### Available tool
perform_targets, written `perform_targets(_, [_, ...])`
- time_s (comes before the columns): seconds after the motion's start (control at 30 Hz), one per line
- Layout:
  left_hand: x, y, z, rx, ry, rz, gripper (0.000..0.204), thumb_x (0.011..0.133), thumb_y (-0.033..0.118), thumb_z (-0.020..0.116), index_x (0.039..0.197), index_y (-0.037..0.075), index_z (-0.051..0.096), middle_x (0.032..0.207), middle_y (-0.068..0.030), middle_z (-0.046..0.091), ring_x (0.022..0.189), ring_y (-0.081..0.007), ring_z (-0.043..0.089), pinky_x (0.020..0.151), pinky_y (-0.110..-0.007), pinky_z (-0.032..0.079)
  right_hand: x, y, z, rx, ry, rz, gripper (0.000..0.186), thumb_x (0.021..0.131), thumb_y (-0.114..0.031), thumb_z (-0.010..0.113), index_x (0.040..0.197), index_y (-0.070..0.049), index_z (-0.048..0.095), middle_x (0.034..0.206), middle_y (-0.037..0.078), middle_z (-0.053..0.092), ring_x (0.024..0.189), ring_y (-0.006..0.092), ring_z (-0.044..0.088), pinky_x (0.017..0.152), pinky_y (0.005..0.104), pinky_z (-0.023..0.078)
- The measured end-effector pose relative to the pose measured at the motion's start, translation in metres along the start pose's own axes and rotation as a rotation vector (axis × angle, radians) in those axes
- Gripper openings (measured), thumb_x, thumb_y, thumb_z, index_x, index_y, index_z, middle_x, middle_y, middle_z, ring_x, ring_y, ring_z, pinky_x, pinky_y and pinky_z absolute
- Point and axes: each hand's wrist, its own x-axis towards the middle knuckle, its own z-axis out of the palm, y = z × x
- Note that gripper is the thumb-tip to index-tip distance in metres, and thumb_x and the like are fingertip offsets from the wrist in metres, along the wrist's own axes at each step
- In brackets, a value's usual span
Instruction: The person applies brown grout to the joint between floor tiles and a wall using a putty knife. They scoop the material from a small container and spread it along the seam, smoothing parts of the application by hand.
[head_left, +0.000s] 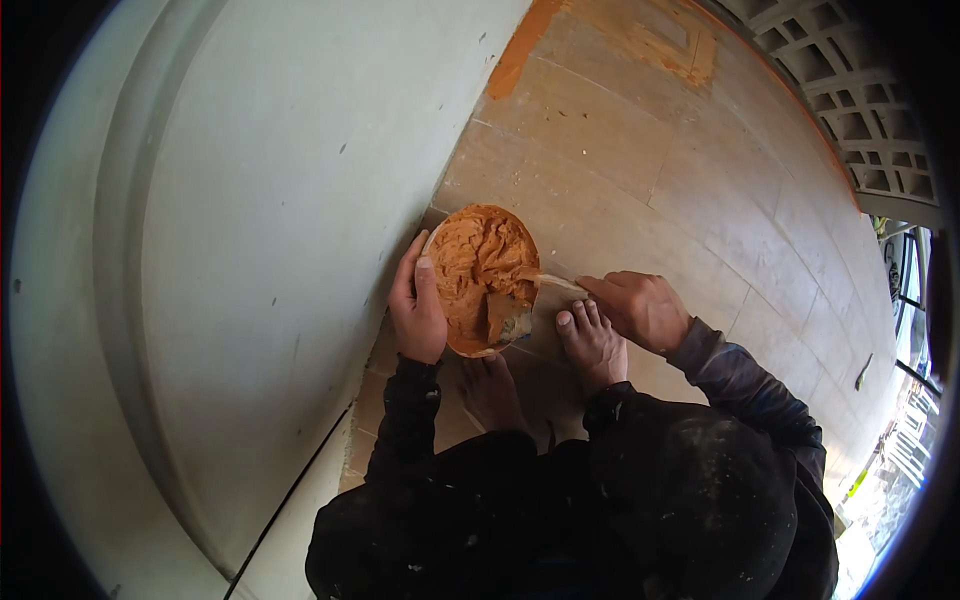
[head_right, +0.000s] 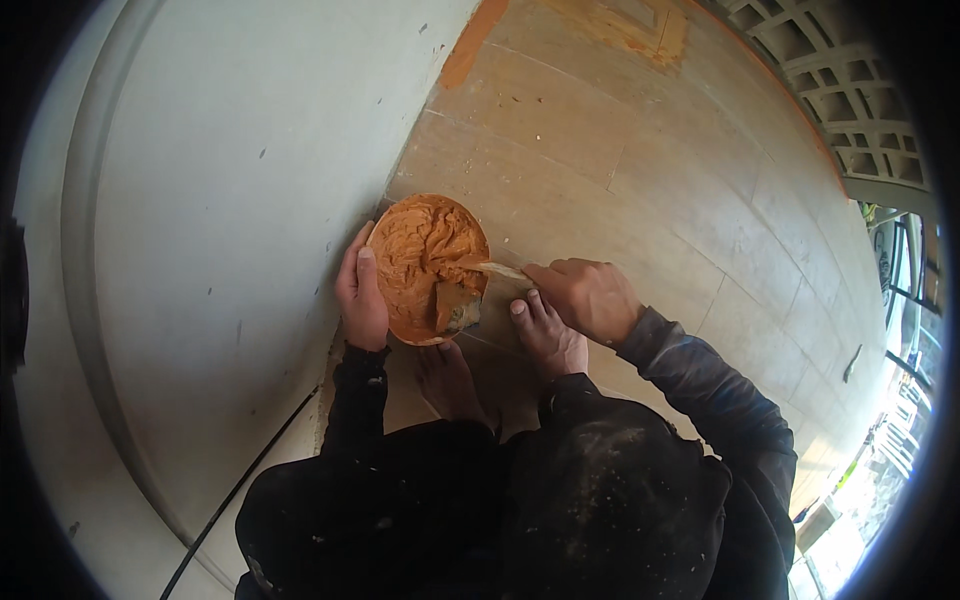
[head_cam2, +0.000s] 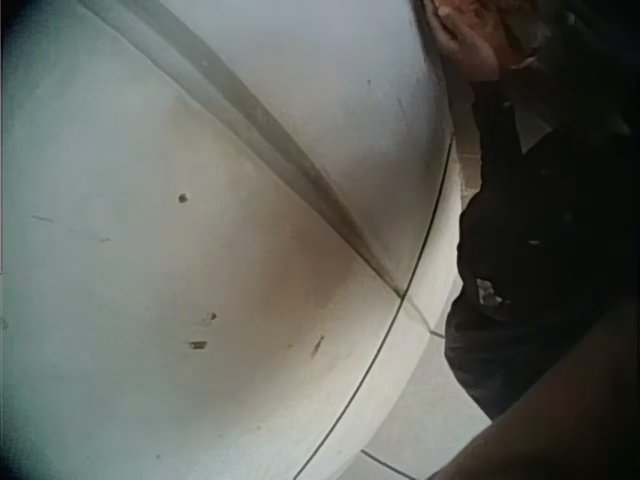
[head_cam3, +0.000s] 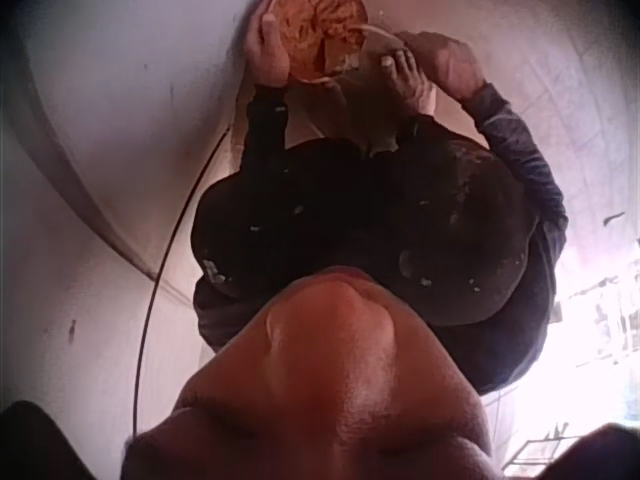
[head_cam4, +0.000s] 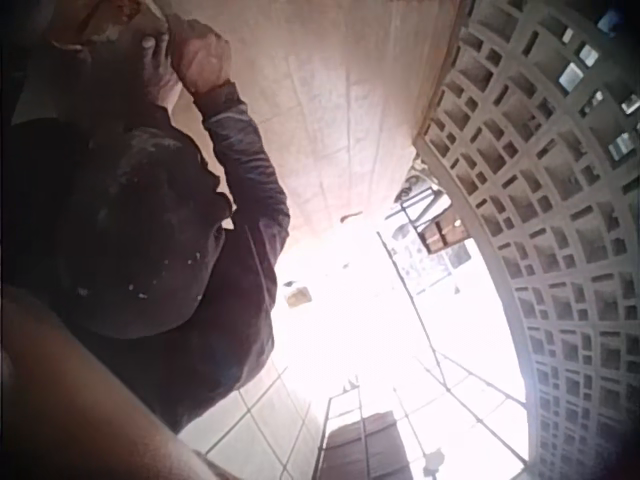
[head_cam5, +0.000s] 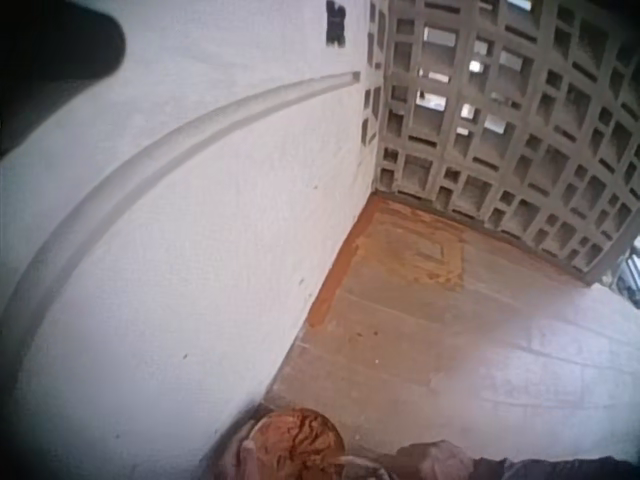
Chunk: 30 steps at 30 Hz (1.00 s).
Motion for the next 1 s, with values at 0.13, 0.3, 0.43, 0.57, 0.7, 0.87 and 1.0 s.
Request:
perform_targets(0.13, [0.004,0.004,0.006,0.135,0.008,0.051,0.044,0.107,0.024,0.044,0.139,-0.005,0.053,0.135,-0.0169,0.06,0.123,-0.0205,0.056,0.106,-0.033,0.042,0.0,0.007,0.015,-0.157,-0.035,-0.093,0.041,0.085,-0.019,0.062,0.124,-0.008,0.063,0.081,0.007,0.062,0.075,0.0255,0.065,0.062,0.0377,0.054])
perform_targets(0.3, [0.007,0.01,0.009,0.17,-0.006,0.051,0.043,0.107,0.024,0.045,0.137,-0.005,0.055,0.13,-0.0167,0.063,0.119,-0.0205,0.058,0.104,-0.033,0.043,0.011,0.019,0.02,-0.244,-0.017,-0.149,0.047,0.082,-0.017,0.064,0.127,-0.007,0.063,0.089,0.007,0.065,0.08,0.0253,0.065,0.065,0.0367,0.055])
perform_targets(0.43, [0.008,0.015,0.011,0.221,-0.012,0.068,0.042,0.107,0.024,0.045,0.136,-0.005,0.056,0.127,-0.0164,0.064,0.115,-0.0199,0.06,0.102,-0.033,0.045,0.023,0.034,0.021,-0.281,0.067,-0.161,0.051,0.08,-0.018,0.064,0.129,-0.006,0.062,0.093,0.006,0.064,0.082,0.0249,0.064,0.066,0.0361,0.054])
perform_targets(0.57, [0.011,0.009,0.012,0.219,-0.007,0.078,0.042,0.107,0.025,0.045,0.135,-0.005,0.056,0.127,-0.0166,0.064,0.116,-0.0197,0.059,0.102,-0.033,0.044,0.029,0.042,0.02,-0.279,0.145,-0.199,0.053,0.082,-0.014,0.062,0.134,-0.006,0.058,0.092,0.007,0.064,0.082,0.0242,0.064,0.068,0.0361,0.056])
perform_targets(0.7, [0.008,0.0,0.006,0.143,0.06,0.023,0.044,0.108,0.026,0.043,0.136,-0.006,0.055,0.129,-0.0164,0.063,0.118,-0.02,0.059,0.103,-0.033,0.044,0.034,0.044,0.019,-0.144,0.262,-0.215,0.05,0.083,-0.005,0.063,0.133,-0.004,0.058,0.097,0.008,0.067,0.081,0.0264,0.066,0.068,0.0357,0.056])
perform_targets(0.87, [-0.005,-0.01,0.001,0.01,0.105,-0.043,0.046,0.108,0.026,0.041,0.14,-0.007,0.05,0.132,-0.0164,0.061,0.121,-0.0208,0.058,0.105,-0.033,0.044,0.094,0.032,0.025,1.141,0.424,0.392,0.016,0.101,-0.004,0.05,0.116,0.0,0.05,0.103,0.015,0.068,0.079,0.0237,0.07,0.07,0.0338,0.059])
perform_targets(1.0, [-0.013,-0.014,0.001,-0.032,0.176,-0.125,0.048,0.108,0.026,0.039,0.142,-0.006,0.047,0.135,-0.0168,0.059,0.123,-0.0219,0.057,0.106,-0.034,0.044,0.184,0.04,0.036,1.561,0.574,0.461,0.014,0.104,-0.007,0.046,0.115,-0.002,0.04,0.103,0.017,0.067,0.079,0.021,0.068,0.068,0.0355,0.061])
